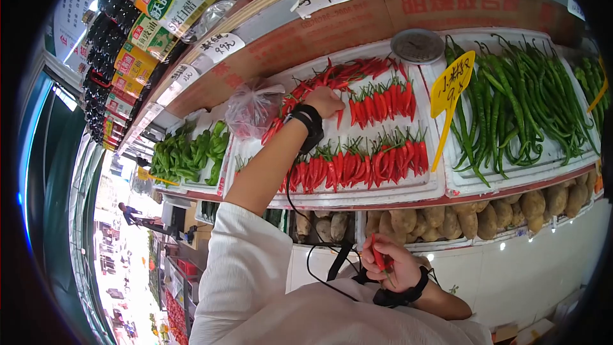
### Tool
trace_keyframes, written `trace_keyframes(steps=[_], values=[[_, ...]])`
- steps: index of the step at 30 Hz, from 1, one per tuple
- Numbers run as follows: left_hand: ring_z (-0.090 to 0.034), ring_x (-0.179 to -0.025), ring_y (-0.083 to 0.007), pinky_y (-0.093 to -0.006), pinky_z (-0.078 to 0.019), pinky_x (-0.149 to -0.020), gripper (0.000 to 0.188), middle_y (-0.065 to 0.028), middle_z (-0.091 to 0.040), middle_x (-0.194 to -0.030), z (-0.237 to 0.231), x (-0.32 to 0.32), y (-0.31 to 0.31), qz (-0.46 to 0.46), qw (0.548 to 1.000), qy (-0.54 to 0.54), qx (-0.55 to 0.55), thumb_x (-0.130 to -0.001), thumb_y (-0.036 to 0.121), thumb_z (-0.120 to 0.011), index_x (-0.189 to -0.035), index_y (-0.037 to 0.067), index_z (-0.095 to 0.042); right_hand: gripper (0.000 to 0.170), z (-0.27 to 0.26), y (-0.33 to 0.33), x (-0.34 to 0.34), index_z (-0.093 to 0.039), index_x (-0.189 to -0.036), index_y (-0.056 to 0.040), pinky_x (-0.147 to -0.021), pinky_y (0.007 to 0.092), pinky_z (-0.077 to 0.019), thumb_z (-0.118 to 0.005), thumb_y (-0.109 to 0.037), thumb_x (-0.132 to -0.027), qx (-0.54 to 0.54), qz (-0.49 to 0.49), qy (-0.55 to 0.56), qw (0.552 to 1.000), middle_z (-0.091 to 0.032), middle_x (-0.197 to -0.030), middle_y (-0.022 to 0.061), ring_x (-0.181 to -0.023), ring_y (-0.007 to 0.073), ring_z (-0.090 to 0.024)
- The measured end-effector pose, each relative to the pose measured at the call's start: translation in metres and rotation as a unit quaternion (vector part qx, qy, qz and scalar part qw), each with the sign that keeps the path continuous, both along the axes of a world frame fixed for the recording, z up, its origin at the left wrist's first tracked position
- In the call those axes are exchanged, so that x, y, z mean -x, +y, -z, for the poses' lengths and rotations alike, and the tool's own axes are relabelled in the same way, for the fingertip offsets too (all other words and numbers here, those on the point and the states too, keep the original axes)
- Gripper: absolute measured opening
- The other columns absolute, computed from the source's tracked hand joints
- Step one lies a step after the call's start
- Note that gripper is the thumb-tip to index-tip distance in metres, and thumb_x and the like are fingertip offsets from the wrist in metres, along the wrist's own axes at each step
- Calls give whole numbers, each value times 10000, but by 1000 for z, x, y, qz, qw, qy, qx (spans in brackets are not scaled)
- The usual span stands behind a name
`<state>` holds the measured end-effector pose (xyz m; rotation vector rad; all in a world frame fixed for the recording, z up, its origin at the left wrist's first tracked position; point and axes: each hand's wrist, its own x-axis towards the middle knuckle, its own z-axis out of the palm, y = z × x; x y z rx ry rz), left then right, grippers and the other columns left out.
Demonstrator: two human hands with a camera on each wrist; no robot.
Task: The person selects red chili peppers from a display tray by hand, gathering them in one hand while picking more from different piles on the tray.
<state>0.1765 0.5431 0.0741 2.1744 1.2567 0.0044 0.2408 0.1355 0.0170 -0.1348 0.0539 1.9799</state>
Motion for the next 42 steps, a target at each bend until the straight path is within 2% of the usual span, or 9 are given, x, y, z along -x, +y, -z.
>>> trace_keyframes(steps=[6, 9, 12, 15, 18, 27, 33, 36, 42], values=[[-689, -700, -165, -271, -582, -631, 177, -117, -676, -780, 13, -6, -3, -10, 996, -49, 68, -866, 130, -629, -874, -46, -649, 174, -1, -2, 1, -555, -1039, -20, -451, 240, -313, -473, -145, -950, 0, 5, -5, 1000, -515, -781, 69, -592, 137, -443], [-697, -742, -194, -286, -590, -656, 152, -123, -676, -804, 16, -3, 4, -103, 950, -166, 245, -880, 104, -593, -901, -39, -642, 171, 0, -4, 1, -555, -1038, -21, -450, 240, -313, -473, -142, -948, 2, 11, -2, 1000, -514, -778, 71, -588, 137, -442], [-699, -747, -199, -297, -585, -626, 123, -116, -673, -789, 10, 6, 7, -140, 954, -172, 200, -866, 84, -593, -884, -25, -648, 169, 1, -4, 0, -554, -1036, -22, -450, 240, -314, -474, -141, -947, 1, 15, -3, 1000, -513, -775, 72, -586, 137, -440], [-700, -765, -230, -339, -568, -643, 117, -137, -679, -799, 1, 15, 11, -96, 994, -13, -57, -816, 85, -625, -886, -5, -653, 167, 0, -4, -1, -554, -1034, -22, -450, 240, -313, -476, -140, -946, 1, 16, -5, 1000, -512, -773, 71, -586, 137, -439], [-685, -795, -285, -387, -541, -697, 155, -166, -678, -824, 26, 30, 28, 43, 942, 38, -331, -764, 104, -654, -891, 14, -658, 165, 0, -3, -2, -553, -1033, -24, -452, 241, -313, -476, -141, -946, -1, 17, -6, 1000, -512, -774, 71, -589, 137, -438], [-649, -918, -336, -429, -508, -800, 270, -198, -668, -955, 38, 21, 22, -30, 929, 117, -351, -752, 145, -691, -998, 48, -635, 165, 1, -1, -2, -549, -1033, -23, -457, 244, -317, -475, -147, -953, -10, 17, -3, 1000, -515, -782, 73, -593, 140, -443], [-646, -974, -351, -437, -527, -840, 293, -221, -657, -1031, 22, 28, 21, 21, 956, 117, -267, -778, 227, -655, -1009, 46, -654, 166, 1, -1, 0, -547, -1033, -23, -457, 244, -320, -472, -149, -954, -11, 20, -10, 1000, -515, -783, 74, -588, 140, -443], [-655, -896, -354, -410, -511, -793, 290, -213, -673, -896, 10, 31, 17, 52, 952, 121, -275, -736, 239, -695, -936, 30, -673, 167, 1, -2, 1, -546, -1033, -23, -453, 242, -319, -472, -150, -953, -9, 20, -17, 1000, -513, -781, 75, -587, 140, -443], [-656, -844, -398, -445, -510, -781, 282, -252, -656, -821, -16, 41, 15, -57, 950, 64, -301, -793, 282, -626, -893, 25, -687, 167, 0, -3, 3, -546, -1032, -22, -445, 240, -316, -475, -147, -948, -4, 19, -26, 999, -509, -776, 76, -588, 139, -443]])
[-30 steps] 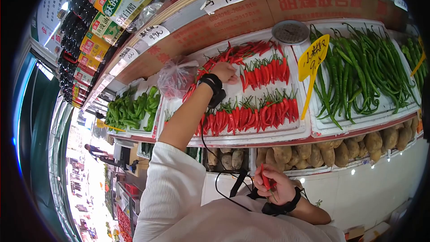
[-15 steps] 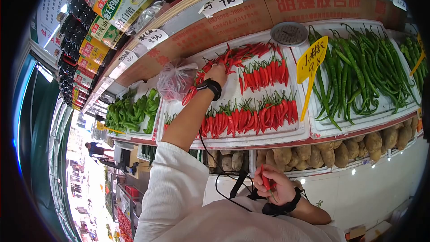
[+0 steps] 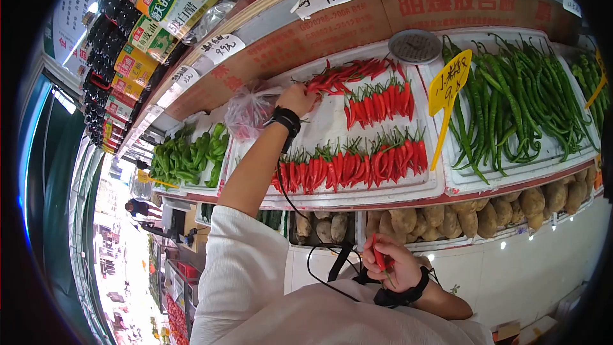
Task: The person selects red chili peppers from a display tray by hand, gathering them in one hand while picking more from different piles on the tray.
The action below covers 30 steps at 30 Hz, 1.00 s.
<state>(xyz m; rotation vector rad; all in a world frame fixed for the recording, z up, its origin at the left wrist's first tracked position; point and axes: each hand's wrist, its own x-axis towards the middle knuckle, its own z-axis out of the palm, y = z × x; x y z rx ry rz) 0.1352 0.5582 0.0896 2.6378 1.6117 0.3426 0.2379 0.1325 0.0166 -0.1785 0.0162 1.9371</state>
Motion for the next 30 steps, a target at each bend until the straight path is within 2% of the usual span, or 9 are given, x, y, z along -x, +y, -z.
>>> trace_keyframes(steps=[3, 5, 9, 12, 18, 21, 24, 27, 30], values=[[-673, -775, -372, -447, -532, -718, 362, -275, -659, -843, -14, 8, -1, -3, 999, -11, -50, -809, 332, -575, -856, -10, -684, 169, 1, 0, 1, -546, -1032, -19, -444, 239, -316, -476, -148, -947, 2, -5, -1, 1000, -509, -776, 75, -588, 139, -443], [-676, -693, -306, -408, -530, -641, 362, -243, -676, -821, -29, 11, -7, -26, 992, -89, 83, -824, 320, -583, -828, -30, -676, 171, 0, 1, 1, -546, -1032, -17, -444, 239, -317, -477, -150, -947, 3, -7, -4, 1000, -509, -776, 75, -589, 140, -445], [-637, -579, -151, -295, -504, -531, 323, -133, -690, -746, -24, 11, -7, -12, 927, -231, 296, -869, 275, -592, -774, -24, -667, 172, 0, 4, 2, -546, -1029, -14, -445, 240, -322, -482, -150, -947, 1, -15, 2, 1000, -511, -774, 74, -592, 140, -453], [-599, -636, -96, -245, -464, -498, 199, -55, -664, -753, -25, 1, -14, 7, 870, -228, 438, -895, 226, -616, -845, 34, -635, 170, 1, 4, 2, -547, -1026, -13, -446, 240, -323, -484, -149, -946, 2, -16, 6, 1000, -513, -772, 73, -594, 141, -458], [-672, -729, -149, -254, -553, -609, 176, -69, -662, -792, -1, -17, -25, -9, 786, -375, 491, -877, 172, -665, -906, 13, -595, 171, 2, 3, 0, -549, -1028, -12, -446, 242, -322, -486, -148, -945, 2, -7, 13, 1000, -516, -774, 74, -595, 142, -459], [-692, -698, -177, -261, -558, -602, 166, -76, -656, -777, 2, -22, -28, 11, 879, -264, 397, -875, 152, -665, -874, 13, -576, 174, 3, 3, -2, -549, -1032, -11, -447, 242, -321, -485, -147, -944, 3, 1, 10, 1000, -517, -777, 74, -594, 142, -458], [-689, -626, -178, -261, -547, -564, 191, -89, -648, -726, 4, -22, -39, 39, 906, -203, 370, -855, 154, -685, -815, 13, -563, 176, 4, 3, -2, -549, -1035, -12, -449, 241, -321, -484, -147, -944, 1, 6, 10, 1000, -517, -780, 74, -592, 141, -456], [-675, -586, -159, -258, -532, -536, 228, -104, -646, -679, -1, -26, -52, 61, 960, -44, 268, -826, 162, -710, -791, -11, -566, 178, 4, 3, -2, -547, -1038, -13, -450, 240, -321, -483, -151, -946, -3, 5, 11, 1000, -516, -783, 73, -590, 140, -453], [-663, -561, -146, -257, -521, -515, 241, -114, -653, -667, 3, -34, -56, 36, 962, 31, 268, -814, 165, -713, -806, -39, -583, 181, 4, 4, -1, -544, -1042, -14, -451, 239, -321, -483, -155, -948, -3, -1, 9, 1000, -514, -784, 73, -589, 140, -452]])
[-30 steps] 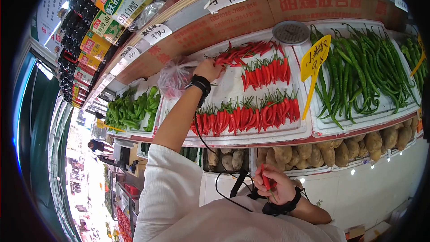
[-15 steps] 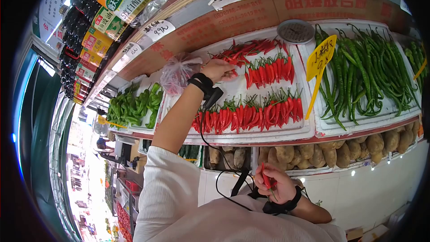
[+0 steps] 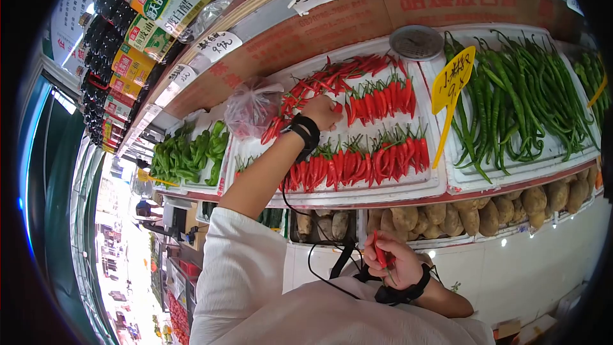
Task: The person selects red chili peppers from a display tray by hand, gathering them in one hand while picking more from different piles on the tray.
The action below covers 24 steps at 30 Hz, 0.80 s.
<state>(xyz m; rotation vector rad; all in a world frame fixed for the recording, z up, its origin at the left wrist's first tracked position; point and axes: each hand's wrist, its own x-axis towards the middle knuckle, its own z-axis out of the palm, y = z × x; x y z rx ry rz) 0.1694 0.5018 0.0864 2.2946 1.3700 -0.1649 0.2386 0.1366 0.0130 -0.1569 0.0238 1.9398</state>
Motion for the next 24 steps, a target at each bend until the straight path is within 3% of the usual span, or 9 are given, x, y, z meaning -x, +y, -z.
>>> trace_keyframes(steps=[4, 7, 11, 14, 17, 20, 24], values=[[-669, -600, -139, -268, -516, -515, 279, -103, -667, -690, 27, 7, 12, 19, 995, -92, 47, -843, 217, -682, -738, -37, -632, 182, 0, 0, 1, -541, -1044, -14, -453, 240, -322, -480, -158, -951, 1, 0, -2, 1000, -512, -784, 73, -588, 140, -453], [-642, -599, -117, -272, -496, -523, 303, -86, -661, -697, 29, 10, 17, -41, 971, -191, 136, -848, 238, -682, -708, -28, -642, 179, 1, 0, 1, -540, -1044, -14, -453, 242, -323, -477, -154, -951, 0, 3, -2, 1000, -511, -784, 74, -590, 140, -453], [-561, -628, -85, -270, -462, -570, 313, -49, -639, -713, 21, 22, 33, 39, 990, -130, -29, -846, 297, -701, -758, -2, -678, 175, 1, -1, 1, -539, -1042, -14, -454, 244, -323, -473, -148, -951, 5, 6, -10, 1000, -511, -783, 77, -595, 142, -455], [-576, -657, -86, -274, -469, -574, 325, -43, -645, -734, 20, 24, 36, 42, 988, -137, -51, -841, 318, -715, -813, -3, -682, 174, 1, -2, 1, -538, -1042, -14, -455, 243, -323, -471, -145, -950, 2, 5, -4, 1000, -513, -786, 78, -596, 144, -456], [-592, -676, -103, -269, -479, -574, 297, -38, -648, -746, 9, 18, 20, -25, 987, -145, 67, -859, 292, -705, -915, 2, -667, 172, -1, -1, 0, -540, -1039, -15, -456, 243, -324, -471, -145, -950, 0, 0, -7, 1000, -514, -788, 79, -598, 145, -456], [-612, -708, -117, -263, -514, -612, 270, -43, -652, -786, 29, 17, 35, -71, 952, -237, 181, -881, 244, -685, -995, 5, -635, 171, -1, -1, 1, -541, -1036, -15, -457, 244, -325, -472, -146, -950, -1, 0, -9, 1000, -515, -790, 77, -598, 146, -455], [-621, -729, -113, -250, -540, -649, 224, -58, -651, -834, 31, 10, 33, -108, 938, -255, 208, -895, 203, -664, -985, 2, -624, 170, -1, -1, 1, -542, -1034, -15, -456, 246, -325, -472, -144, -949, 4, 1, -8, 1000, -512, -783, 76, -597, 148, -455]])
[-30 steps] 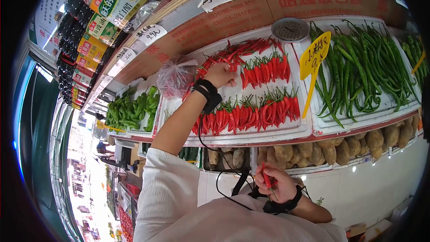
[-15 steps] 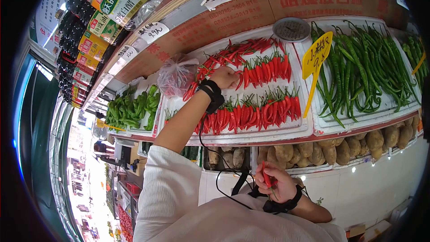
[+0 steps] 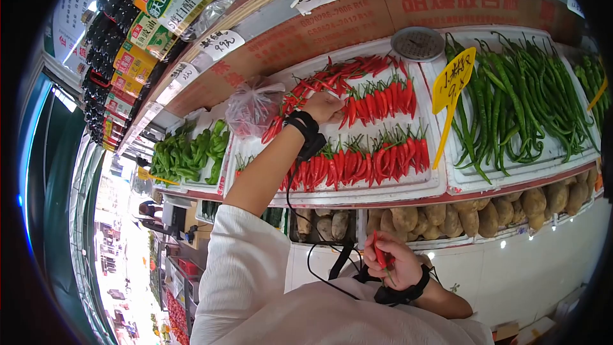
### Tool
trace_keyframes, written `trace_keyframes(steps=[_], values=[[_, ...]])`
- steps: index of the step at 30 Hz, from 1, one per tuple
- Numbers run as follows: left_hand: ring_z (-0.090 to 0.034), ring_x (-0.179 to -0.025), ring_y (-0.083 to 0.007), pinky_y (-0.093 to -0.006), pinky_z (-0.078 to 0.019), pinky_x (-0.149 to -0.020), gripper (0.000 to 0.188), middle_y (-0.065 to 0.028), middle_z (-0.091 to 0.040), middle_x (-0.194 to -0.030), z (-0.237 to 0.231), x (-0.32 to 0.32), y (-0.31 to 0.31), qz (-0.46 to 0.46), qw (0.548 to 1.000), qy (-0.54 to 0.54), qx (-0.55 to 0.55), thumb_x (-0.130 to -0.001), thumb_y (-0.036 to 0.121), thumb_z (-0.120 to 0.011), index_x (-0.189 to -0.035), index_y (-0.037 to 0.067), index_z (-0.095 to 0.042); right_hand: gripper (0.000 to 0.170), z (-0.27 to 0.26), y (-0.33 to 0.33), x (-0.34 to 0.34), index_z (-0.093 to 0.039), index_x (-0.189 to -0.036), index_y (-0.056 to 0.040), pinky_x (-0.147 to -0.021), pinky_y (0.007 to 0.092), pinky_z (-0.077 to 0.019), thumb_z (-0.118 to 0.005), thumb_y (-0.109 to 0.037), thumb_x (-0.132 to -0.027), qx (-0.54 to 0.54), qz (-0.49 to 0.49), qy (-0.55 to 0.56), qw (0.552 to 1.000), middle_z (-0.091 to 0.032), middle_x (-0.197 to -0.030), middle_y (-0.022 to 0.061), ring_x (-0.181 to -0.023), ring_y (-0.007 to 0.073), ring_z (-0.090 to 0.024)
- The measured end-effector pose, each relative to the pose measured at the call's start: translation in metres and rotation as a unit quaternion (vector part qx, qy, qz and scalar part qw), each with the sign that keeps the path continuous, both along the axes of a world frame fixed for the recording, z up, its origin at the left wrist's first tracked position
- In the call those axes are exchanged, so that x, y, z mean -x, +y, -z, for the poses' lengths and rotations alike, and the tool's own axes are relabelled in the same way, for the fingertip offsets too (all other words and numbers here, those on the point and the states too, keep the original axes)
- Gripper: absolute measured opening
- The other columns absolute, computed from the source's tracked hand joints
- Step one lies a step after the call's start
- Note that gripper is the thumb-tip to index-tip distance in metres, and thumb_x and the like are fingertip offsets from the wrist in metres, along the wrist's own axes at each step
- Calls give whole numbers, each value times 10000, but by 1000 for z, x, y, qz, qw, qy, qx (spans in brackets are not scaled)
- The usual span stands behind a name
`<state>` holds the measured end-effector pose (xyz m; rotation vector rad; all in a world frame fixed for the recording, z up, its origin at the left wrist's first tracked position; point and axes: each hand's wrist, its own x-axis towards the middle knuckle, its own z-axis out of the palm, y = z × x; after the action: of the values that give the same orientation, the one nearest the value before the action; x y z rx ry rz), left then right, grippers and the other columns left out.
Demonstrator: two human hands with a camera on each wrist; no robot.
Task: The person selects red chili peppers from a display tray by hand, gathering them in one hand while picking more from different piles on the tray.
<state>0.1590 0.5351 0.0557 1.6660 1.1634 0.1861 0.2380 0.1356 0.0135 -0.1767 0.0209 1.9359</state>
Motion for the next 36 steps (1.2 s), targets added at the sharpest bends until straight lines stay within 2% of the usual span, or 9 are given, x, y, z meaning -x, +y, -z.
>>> trace_keyframes(steps=[5, 14, 17, 20, 23, 28, 32, 33, 36], values=[[-619, -719, -102, -240, -535, -629, 230, -51, -648, -830, 1, 2, 4, 29, 999, 13, -11, -893, 212, -666, -959, -6, -630, 168, 1, -1, -1, -543, -1033, -13, -456, 248, -324, -475, -140, -946, 1, 5, 1, 1000, -511, -776, 78, -595, 148, -455], [-547, -506, -105, -239, -449, -455, 244, -57, -604, -623, -2, -11, -13, 16, 994, 48, -92, -874, 164, -656, -708, -14, -642, 148, -2, 1, 2, -527, -1016, -34, -447, 232, -313, -473, -151, -943, 3, -9, -14, 1000, -491, -775, 78, -607, 141, -444], [-597, -507, -116, -253, -498, -457, 261, -77, -628, -619, -2, -10, -2, -4, 998, 38, -44, -847, 179, -680, -684, -21, -646, 146, -1, 0, 3, -526, -1017, -39, -451, 231, -317, -471, -155, -948, 0, -7, -5, 1000, -492, -781, 77, -608, 140, -444], [-590, -486, -125, -251, -496, -450, 264, -84, -628, -615, -4, -6, 4, -9, 1000, 23, -7, -837, 182, -686, -681, -27, -649, 146, 0, 0, 3, -525, -1018, -41, -456, 232, -320, -467, -158, -952, -6, -11, -6, 1000, -493, -787, 75, -612, 140, -445], [-543, -478, -126, -249, -444, -431, 286, -72, -596, -610, -7, -10, -3, 0, 998, 41, -43, -863, 199, -668, -682, -19, -629, 145, -1, 1, 5, -523, -1021, -45, -460, 234, -322, -465, -159, -954, -2, -27, -11, 1000, -493, -789, 75, -616, 140, -446], [-562, -480, -130, -259, -455, -430, 304, -82, -601, -601, -14, -20, -18, -11, 994, 75, -83, -847, 215, -680, -654, -12, -622, 156, -1, -1, 5, -533, -1016, -24, -459, 243, -323, -481, -156, -950, 5, -16, -9, 1000, -514, -793, 79, -600, 142, -450], [-569, -471, -131, -259, -459, -421, 302, -77, -611, -599, -13, -21, -4, -44, 996, 72, -23, -842, 218, -673, -646, -6, -627, 140, 0, -3, 6, -536, -991, -22, -461, 243, -327, -481, -142, -945, 15, -6, -3, 1000, -538, -789, 91, -599, 144, -465], [-564, -496, -108, -239, -463, -441, 289, -57, -616, -629, -32, -21, -14, -22, 993, 109, -42, -850, 247, -660, -691, 9, -628, 128, 0, -4, 6, -535, -985, -27, -464, 241, -328, -481, -134, -941, 13, 0, -16, 1000, -543, -784, 94, -603, 146, -470], [-541, -521, -75, -210, -445, -461, 273, -41, -633, -683, -61, -2, -28, -10, 999, 30, -10, -858, 273, -639, -746, 24, -629, 89, -1, -3, 2, -531, -960, -44, -465, 234, -322, -487, -113, -924, -14, 17, -62, 998, -551, -774, 100, -601, 152, -469]])
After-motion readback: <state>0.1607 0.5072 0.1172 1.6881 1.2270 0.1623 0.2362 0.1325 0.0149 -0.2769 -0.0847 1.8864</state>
